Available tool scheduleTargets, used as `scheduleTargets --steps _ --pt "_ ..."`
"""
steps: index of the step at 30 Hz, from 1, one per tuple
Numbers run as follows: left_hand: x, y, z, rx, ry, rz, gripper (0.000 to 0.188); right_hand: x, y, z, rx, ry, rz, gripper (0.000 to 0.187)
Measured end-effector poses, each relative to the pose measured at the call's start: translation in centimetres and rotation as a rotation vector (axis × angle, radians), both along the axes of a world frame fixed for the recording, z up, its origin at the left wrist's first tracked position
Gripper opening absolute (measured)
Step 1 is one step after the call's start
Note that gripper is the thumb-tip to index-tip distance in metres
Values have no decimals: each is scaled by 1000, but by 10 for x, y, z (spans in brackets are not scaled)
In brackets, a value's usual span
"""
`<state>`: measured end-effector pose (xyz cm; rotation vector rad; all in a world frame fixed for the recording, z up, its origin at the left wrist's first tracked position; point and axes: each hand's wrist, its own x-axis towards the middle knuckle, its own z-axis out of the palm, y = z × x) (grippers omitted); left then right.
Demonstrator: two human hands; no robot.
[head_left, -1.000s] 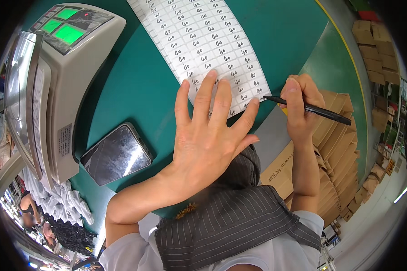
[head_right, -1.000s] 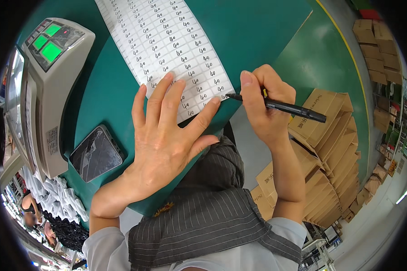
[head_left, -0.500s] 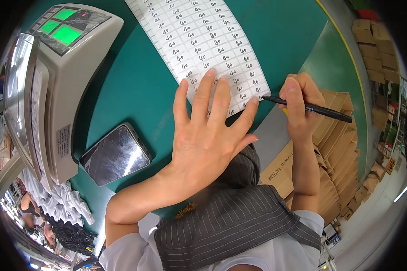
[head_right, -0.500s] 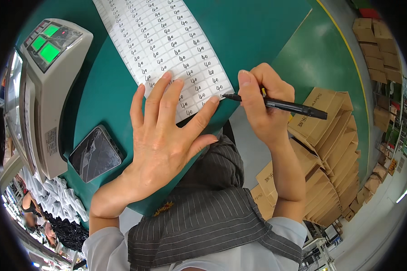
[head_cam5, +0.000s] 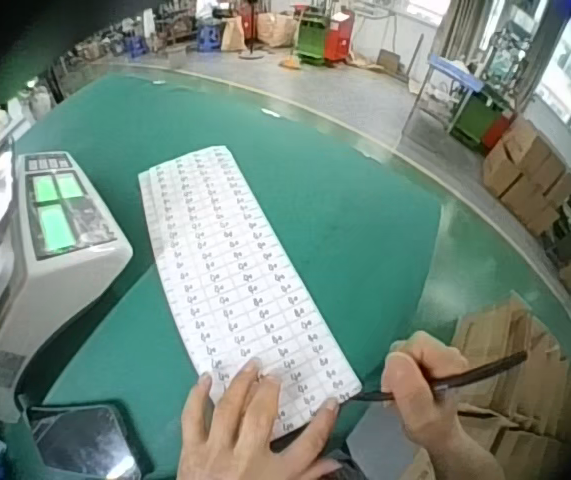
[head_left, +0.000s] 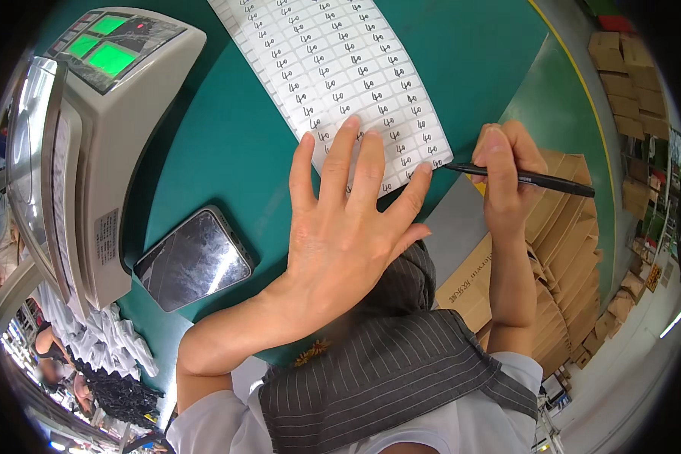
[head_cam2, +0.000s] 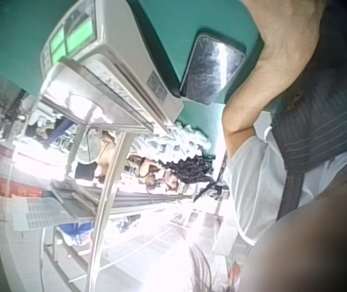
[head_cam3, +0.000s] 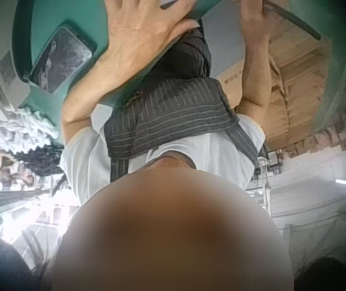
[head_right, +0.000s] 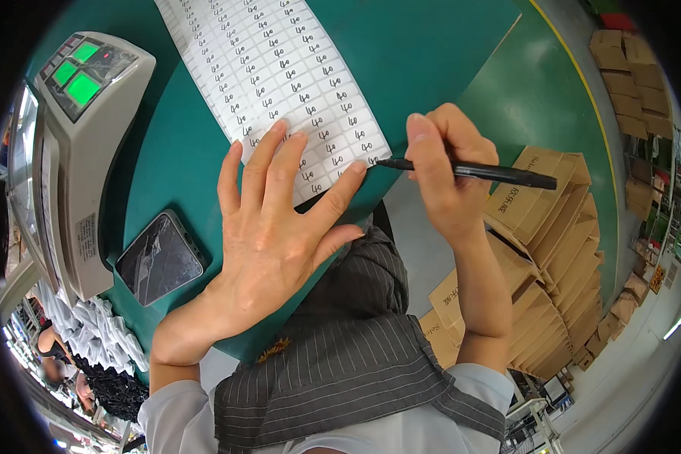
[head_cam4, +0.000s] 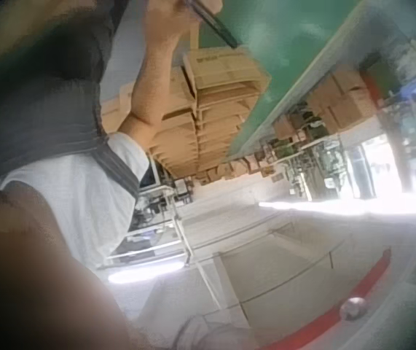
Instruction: Manually recording numbers on a long paper list at a factory workbench.
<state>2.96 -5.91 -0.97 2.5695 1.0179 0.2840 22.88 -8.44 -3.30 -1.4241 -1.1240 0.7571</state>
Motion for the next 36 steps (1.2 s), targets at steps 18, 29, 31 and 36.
scheduleTargets --steps 18,29,31,36 --pt "-8 11 25 68 -90 -18 48 7 -39 9 80 -10 -206 25" --pt "-56 4 36 -435 -527 339 48 -10 4 11 140 -110 -79 17" --pt "-53 0 40 -622 -620 419 49 -10 3 16 92 -134 -53 16" --pt "-47 5 44 -945 -733 548 54 -7 10 18 87 -224 -99 17"
